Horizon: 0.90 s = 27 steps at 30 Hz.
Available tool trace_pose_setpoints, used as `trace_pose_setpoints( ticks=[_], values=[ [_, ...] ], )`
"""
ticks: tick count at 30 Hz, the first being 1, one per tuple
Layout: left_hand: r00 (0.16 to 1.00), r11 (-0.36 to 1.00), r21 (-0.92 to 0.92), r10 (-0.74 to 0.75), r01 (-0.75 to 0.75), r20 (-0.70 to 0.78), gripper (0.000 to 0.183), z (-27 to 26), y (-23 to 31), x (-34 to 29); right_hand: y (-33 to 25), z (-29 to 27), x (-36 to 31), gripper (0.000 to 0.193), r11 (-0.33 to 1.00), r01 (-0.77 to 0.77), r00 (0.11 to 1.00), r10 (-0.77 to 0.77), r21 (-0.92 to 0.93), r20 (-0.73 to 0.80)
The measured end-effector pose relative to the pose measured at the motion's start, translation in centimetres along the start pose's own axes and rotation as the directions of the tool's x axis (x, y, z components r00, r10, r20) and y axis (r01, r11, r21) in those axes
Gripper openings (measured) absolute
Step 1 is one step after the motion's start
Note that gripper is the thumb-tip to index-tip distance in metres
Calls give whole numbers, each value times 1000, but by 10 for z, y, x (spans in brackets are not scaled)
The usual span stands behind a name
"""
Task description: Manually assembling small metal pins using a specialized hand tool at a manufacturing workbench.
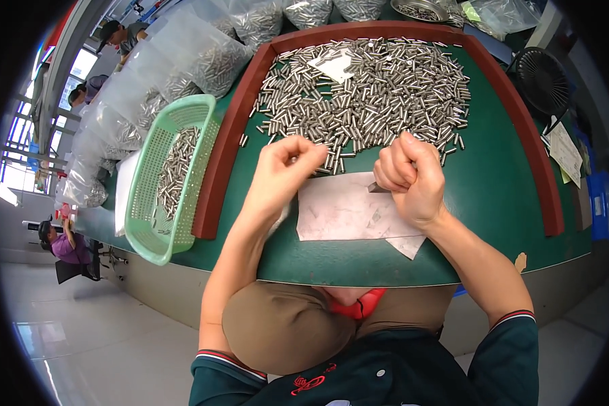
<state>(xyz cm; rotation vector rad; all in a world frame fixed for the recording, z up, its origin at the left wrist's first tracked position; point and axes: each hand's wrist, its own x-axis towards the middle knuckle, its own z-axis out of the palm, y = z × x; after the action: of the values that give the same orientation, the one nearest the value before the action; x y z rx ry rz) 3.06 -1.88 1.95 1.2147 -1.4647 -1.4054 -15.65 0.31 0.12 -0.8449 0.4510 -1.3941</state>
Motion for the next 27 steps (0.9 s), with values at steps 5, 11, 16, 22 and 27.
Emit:
trace_pose_setpoints(
  ticks=[5, 11, 16, 22, 27],
  values=[
    [975, 619, 754, 174, -219, 141, 17, 19, 10, 8, -1, -2, -2, 42, 999, 6, 1000, -5, -33, 16],
    [941, 524, 793, 287, -310, 178, 19, 24, 2, 13, -1, -3, -2, 42, 1000, 2, 1000, -2, -27, 9],
    [929, 527, 776, 305, -347, 208, 14, 25, -4, 15, -3, -3, 0, 42, 999, -17, 1000, 17, -34, -3],
    [954, 801, 528, 295, -282, 61, 8, 19, -12, 11, -1, -1, 3, 43, 1000, -26, 999, 26, -5, -19],
    [927, 607, -715, -108, 348, 360, 10, 13, -17, 12, 0, 0, 0, 42, 998, -54, 998, 55, 35, -41]
  ],
)
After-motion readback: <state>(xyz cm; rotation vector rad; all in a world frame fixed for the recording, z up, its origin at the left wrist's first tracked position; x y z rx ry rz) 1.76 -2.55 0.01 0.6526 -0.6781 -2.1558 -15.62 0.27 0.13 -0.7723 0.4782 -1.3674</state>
